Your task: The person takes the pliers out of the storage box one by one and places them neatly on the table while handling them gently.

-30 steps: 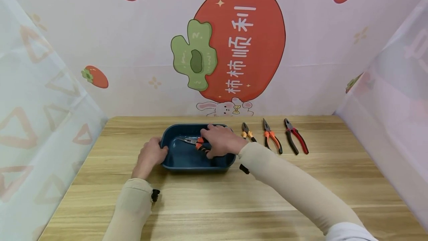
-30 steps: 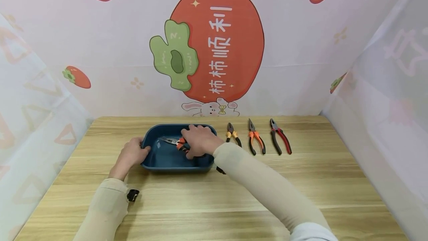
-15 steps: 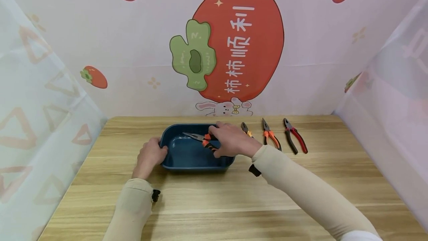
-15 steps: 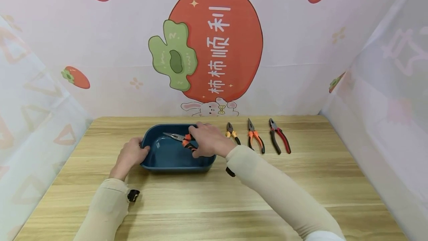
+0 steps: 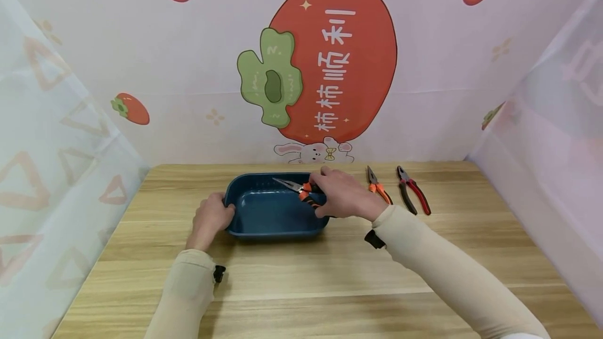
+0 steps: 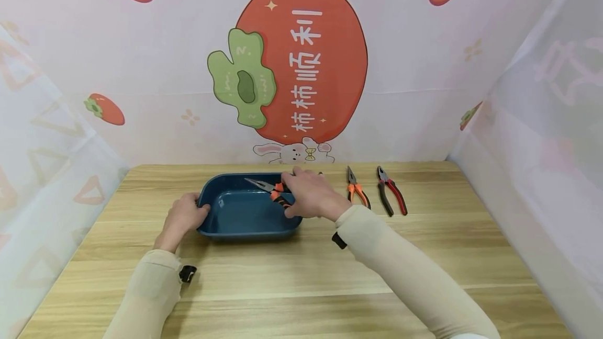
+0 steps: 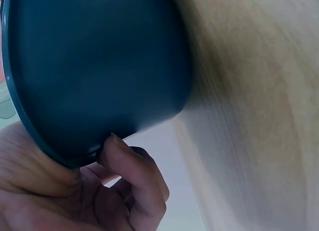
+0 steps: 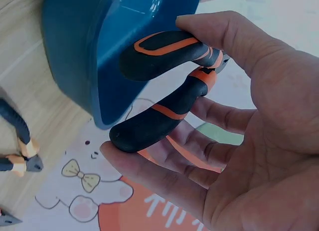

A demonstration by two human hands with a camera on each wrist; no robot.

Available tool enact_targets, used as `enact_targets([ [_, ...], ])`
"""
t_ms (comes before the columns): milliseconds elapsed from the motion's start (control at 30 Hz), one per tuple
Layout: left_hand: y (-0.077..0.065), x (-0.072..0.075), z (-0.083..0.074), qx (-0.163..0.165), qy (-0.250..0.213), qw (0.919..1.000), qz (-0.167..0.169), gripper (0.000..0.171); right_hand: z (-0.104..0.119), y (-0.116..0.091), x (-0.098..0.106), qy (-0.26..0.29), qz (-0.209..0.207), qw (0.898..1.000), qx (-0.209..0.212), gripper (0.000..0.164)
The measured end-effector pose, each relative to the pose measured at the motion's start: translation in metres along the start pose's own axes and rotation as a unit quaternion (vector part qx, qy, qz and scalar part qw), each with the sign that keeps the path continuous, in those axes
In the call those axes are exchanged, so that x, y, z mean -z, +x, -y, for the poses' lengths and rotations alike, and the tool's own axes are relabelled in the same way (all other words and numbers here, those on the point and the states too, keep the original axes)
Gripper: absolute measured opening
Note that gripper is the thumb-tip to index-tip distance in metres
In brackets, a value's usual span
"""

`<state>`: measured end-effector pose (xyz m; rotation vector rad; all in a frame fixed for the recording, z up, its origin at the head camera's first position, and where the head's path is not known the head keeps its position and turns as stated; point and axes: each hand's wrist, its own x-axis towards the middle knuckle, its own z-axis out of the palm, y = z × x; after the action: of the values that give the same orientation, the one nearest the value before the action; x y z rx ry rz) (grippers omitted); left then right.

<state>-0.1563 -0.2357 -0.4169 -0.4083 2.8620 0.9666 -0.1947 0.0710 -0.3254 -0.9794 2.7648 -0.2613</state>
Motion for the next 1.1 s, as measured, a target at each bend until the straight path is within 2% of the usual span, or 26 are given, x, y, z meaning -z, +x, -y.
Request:
enact_targets([
  [367, 0.004, 0.003, -0.001, 0.002, -0.003, 0.9999, 0.011, 0.036, -0.016, -0.016, 0.007, 0.004, -0.009, 1.0, -0.019, 0.058],
  [667, 0.002, 0.003, -0.001, 0.002, 0.0, 1.0, 0.01, 0.037, -0.038, -0.028, 0.007, 0.025, -0.022, 0.999, -0.04, 0.059],
  [1100, 0.001, 0.003, -0.001, 0.002, -0.003, 0.9999, 0.014, 0.036, -0.071, -0.046, 0.009, 0.017, -0.032, 0.997, -0.074, 0.057],
])
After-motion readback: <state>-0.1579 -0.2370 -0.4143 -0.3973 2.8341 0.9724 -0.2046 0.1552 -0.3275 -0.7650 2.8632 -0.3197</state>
